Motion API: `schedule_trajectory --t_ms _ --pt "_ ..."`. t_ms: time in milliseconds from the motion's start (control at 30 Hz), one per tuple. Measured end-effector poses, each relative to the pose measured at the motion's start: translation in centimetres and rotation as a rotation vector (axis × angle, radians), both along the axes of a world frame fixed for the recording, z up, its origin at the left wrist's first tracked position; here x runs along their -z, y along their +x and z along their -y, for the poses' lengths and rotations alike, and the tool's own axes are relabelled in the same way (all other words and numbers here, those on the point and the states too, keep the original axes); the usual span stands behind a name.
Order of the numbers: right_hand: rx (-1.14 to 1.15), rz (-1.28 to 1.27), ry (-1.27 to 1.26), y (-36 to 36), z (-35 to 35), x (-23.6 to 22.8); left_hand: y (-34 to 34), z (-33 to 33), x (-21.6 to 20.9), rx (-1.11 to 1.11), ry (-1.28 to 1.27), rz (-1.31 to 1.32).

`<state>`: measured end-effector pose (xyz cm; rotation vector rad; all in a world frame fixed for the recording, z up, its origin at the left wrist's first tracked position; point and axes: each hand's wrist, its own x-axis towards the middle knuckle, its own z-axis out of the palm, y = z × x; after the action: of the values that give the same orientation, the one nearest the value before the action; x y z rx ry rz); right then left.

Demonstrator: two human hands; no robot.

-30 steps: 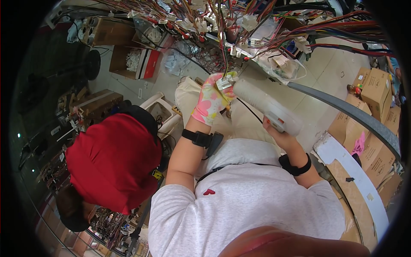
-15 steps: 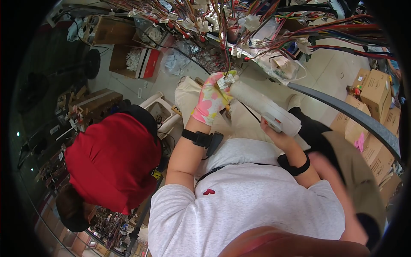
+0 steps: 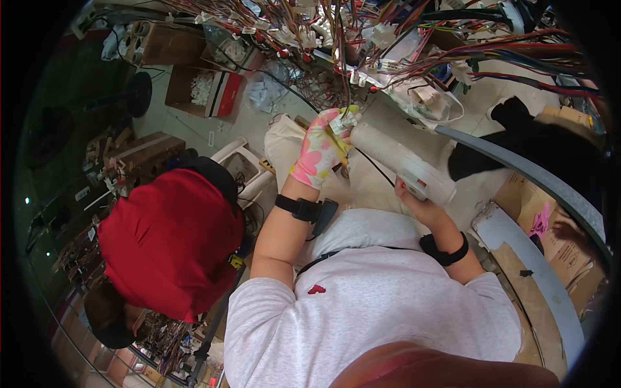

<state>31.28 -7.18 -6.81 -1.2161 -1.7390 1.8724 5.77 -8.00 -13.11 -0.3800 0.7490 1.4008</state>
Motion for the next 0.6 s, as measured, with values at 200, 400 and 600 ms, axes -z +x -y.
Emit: schedule_trajectory --t_ms 200,400,600 --pt "0.1 0.048 -0.049 0.6 -0.2 -0.7 -0.4 -0.3 1.5 0.015 0.121 0.138" --pt "0.012 0.013 -0.069 0.2 -0.6 -2.1 -2.9 -3.4 5.2 -0.018 0.095 0.165" --pt "0.154 -0.06 -0.099 -0.6 -0.2 -4.1 -5.2 -7.9 10.7 -0.097 -0.079 0.097"
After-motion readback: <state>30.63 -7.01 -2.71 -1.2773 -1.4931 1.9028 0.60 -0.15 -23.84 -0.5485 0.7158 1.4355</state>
